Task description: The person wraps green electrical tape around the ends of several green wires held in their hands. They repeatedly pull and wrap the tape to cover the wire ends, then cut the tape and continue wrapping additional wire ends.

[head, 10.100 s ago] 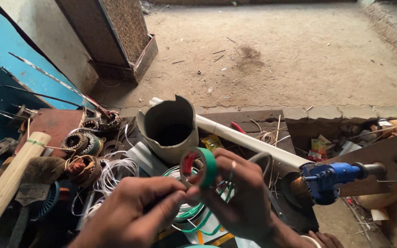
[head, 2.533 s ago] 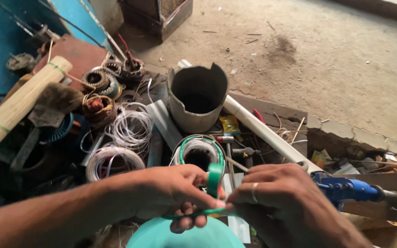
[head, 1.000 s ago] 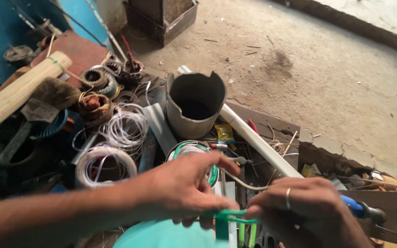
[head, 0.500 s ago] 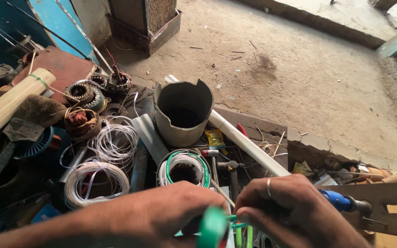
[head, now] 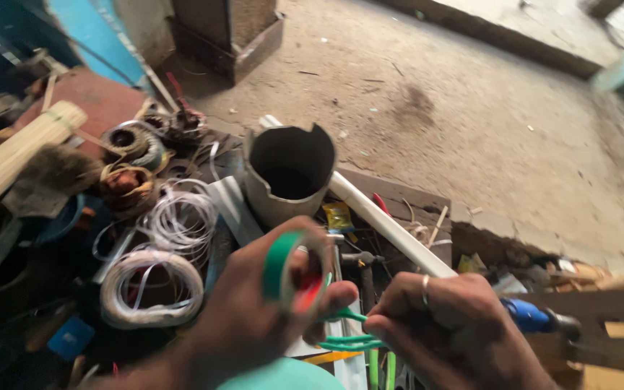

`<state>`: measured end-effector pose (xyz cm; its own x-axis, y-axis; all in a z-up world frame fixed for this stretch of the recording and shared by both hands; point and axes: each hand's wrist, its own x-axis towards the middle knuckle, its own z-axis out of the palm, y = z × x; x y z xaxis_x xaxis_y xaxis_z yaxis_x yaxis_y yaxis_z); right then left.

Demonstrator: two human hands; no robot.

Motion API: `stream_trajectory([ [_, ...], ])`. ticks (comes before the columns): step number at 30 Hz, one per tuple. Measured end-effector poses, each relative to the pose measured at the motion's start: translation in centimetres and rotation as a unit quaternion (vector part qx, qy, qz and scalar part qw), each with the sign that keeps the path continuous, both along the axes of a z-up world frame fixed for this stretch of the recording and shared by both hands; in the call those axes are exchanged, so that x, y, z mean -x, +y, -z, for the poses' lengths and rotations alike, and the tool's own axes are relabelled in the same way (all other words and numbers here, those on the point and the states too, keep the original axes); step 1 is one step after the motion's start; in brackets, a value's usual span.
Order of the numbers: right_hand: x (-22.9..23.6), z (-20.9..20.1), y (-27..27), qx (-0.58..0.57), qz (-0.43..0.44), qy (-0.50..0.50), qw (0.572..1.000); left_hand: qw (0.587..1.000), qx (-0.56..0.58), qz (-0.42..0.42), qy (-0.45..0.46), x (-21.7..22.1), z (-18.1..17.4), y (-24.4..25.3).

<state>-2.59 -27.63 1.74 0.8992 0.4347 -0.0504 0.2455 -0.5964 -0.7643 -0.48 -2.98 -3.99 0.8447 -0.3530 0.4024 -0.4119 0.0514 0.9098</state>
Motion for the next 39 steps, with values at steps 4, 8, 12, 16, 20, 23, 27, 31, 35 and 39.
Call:
stream_trajectory([
  [4,-0.3,1.2,-0.1,-0.004,-0.099,-0.122,0.988,0.805,0.136,0.328,0.475,-1.1,0.4,0.8],
  [8,-0.7,1.6,-1.6,0.002,-0.116,-0.070,0.991,0.844,-0.081,0.283,0.449,-1.5,-0.4,0.1],
  [12,-1.6,0.3,-2.3,0.009,-0.106,-0.031,0.994,0.959,-0.154,0.138,0.192,-1.0,-3.3,0.1],
  [16,-1.2,-1.5,-1.8,0.029,-0.091,-0.034,0.995,0.959,-0.212,0.171,0.076,-1.1,-5.4,0.8],
  [20,-1.2,-2.2,-0.2,0.091,-0.065,0.015,0.994,0.963,-0.181,0.197,-0.019,-1.7,-5.7,1.5],
  [23,-1.4,-2.4,0.6,0.033,-0.107,-0.081,0.990,0.964,-0.210,0.163,-0.026,-1.7,-5.4,1.6],
  [27,-1.7,-2.9,1.1,-0.031,-0.131,-0.061,0.989,0.952,-0.163,0.259,0.010,-2.1,-5.2,2.8],
  [31,-1.4,-3.2,1.4,-0.013,-0.075,0.052,0.996,0.935,-0.130,0.328,0.045,-2.1,-4.4,2.8],
  [35,-1.3,-3.1,1.6,-0.015,-0.046,0.047,0.998,0.969,-0.126,0.202,-0.063,-1.4,-2.4,0.7],
  [39,-1.2,-2.8,1.1,-0.095,-0.052,0.048,0.993,0.979,-0.054,-0.022,-0.193,0.2,-0.7,-0.3],
])
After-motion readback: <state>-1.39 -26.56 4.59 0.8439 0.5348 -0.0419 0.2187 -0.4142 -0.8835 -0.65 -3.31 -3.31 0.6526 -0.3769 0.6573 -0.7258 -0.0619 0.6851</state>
